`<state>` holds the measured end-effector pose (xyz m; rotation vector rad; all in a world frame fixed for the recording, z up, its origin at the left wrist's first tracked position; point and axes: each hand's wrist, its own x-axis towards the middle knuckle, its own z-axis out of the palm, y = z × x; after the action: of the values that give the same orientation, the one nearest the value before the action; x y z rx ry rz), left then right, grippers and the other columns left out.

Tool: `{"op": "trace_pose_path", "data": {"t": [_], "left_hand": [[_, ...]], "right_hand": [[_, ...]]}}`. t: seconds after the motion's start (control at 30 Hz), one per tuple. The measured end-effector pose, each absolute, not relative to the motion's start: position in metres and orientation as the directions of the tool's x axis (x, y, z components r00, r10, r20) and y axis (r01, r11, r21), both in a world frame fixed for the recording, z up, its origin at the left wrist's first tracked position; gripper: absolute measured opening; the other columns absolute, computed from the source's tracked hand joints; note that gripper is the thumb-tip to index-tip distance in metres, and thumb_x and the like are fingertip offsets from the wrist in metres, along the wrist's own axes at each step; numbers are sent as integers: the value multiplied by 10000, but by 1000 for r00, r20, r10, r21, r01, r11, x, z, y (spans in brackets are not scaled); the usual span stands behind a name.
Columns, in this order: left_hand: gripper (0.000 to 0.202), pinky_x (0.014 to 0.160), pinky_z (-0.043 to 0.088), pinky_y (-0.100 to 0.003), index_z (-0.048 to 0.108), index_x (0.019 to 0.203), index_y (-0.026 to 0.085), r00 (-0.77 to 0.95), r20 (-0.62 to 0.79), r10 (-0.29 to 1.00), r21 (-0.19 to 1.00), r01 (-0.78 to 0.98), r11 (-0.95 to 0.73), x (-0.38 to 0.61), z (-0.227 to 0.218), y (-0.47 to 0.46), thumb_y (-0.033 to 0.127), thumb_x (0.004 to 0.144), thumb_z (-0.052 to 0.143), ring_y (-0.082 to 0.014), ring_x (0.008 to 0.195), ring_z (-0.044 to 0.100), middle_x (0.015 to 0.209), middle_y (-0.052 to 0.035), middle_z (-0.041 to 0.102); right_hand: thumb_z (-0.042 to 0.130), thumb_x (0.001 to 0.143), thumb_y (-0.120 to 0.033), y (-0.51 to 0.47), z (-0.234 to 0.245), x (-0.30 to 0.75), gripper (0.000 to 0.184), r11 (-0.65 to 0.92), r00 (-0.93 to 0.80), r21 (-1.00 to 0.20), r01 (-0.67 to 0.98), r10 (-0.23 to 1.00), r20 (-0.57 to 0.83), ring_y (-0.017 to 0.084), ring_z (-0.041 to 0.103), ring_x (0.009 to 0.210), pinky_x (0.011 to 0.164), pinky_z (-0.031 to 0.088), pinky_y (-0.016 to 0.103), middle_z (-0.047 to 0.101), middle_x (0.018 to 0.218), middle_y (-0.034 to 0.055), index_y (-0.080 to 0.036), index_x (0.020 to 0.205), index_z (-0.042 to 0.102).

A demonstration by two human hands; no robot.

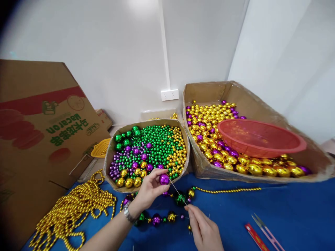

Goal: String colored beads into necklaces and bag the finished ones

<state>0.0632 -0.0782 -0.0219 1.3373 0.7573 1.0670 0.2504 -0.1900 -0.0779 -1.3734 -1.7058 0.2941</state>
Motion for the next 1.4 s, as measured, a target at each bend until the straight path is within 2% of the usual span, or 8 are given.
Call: {"op": "trace_pose_path", "data": {"t": [0.17, 0.4, 0.6, 0.77, 0.97, 1.23, 1.3, 1.4], "left_hand": [[497, 728, 495, -271, 587, 1034, 188, 316, -32, 948, 920, -361, 151, 62, -17, -77, 231, 603, 831, -135, 782, 594, 908, -15, 579], [464, 717, 508, -257, 579, 994, 167, 329, -78, 941, 895, -393, 211, 61, -13, -77, 230, 607, 829, -147, 787, 637, 840, -6, 596], [466, 701, 490, -239, 591, 1017, 189, 337, 27, 941, 957, -280, 72, 59, -19, -77, 229, 614, 822, -128, 784, 598, 891, -16, 609], [376, 821, 481, -300, 623, 1072, 202, 418, 164, 894, 982, -154, -108, 62, -18, -85, 283, 724, 741, -182, 946, 581, 1115, -82, 587], [520, 826, 474, -296, 564, 1129, 188, 379, 37, 925, 944, -317, 92, 66, -21, -88, 250, 666, 792, -187, 962, 594, 1061, -91, 640], [512, 810, 477, -289, 537, 1142, 190, 472, 0, 882, 956, -258, 138, 68, -26, -98, 221, 689, 775, -173, 950, 593, 1070, -88, 630], [479, 829, 481, -310, 531, 1164, 185, 500, 27, 866, 975, -203, 87, 63, -23, -92, 265, 736, 731, -190, 981, 589, 1098, -102, 623], [308, 815, 487, -327, 568, 1111, 173, 374, 129, 919, 988, 34, -152, 51, -18, -70, 327, 845, 591, -195, 952, 597, 1060, -101, 636]], "right_hand": [[397, 957, -325, -191, -83, 251, 285, 376, -8, -630, 679, 862, 506, 179, 714, 817, 733, 574, 205, 738, 904, 59, -203, 1035, 642], [388, 963, -289, -191, -82, 250, 276, 401, -34, -600, 692, 848, 528, 163, 715, 790, 695, 573, 183, 735, 921, 66, -188, 1034, 635], [374, 965, -276, -189, -80, 250, 294, 420, -69, -529, 738, 826, 559, 165, 718, 763, 677, 580, 200, 739, 903, 53, -191, 1026, 648], [372, 963, -277, -189, -80, 249, 307, 430, -76, -453, 781, 786, 614, 171, 718, 762, 676, 584, 218, 740, 901, 54, -193, 1018, 662], [356, 976, -289, -189, -81, 246, 298, 410, -46, -556, 723, 831, 554, 150, 717, 778, 703, 565, 165, 740, 896, 64, -178, 1008, 631], [367, 972, -303, -186, -82, 243, 294, 432, -47, -573, 697, 824, 565, 148, 717, 776, 724, 559, 159, 739, 890, 61, -182, 1018, 630], [370, 970, -309, -187, -82, 246, 301, 410, -36, -576, 707, 835, 549, 156, 717, 777, 722, 561, 165, 740, 882, 62, -180, 1012, 639], [373, 965, -315, -187, -85, 252, 308, 391, -8, -538, 747, 814, 580, 175, 719, 766, 696, 572, 192, 741, 875, 61, -182, 987, 650]]}}
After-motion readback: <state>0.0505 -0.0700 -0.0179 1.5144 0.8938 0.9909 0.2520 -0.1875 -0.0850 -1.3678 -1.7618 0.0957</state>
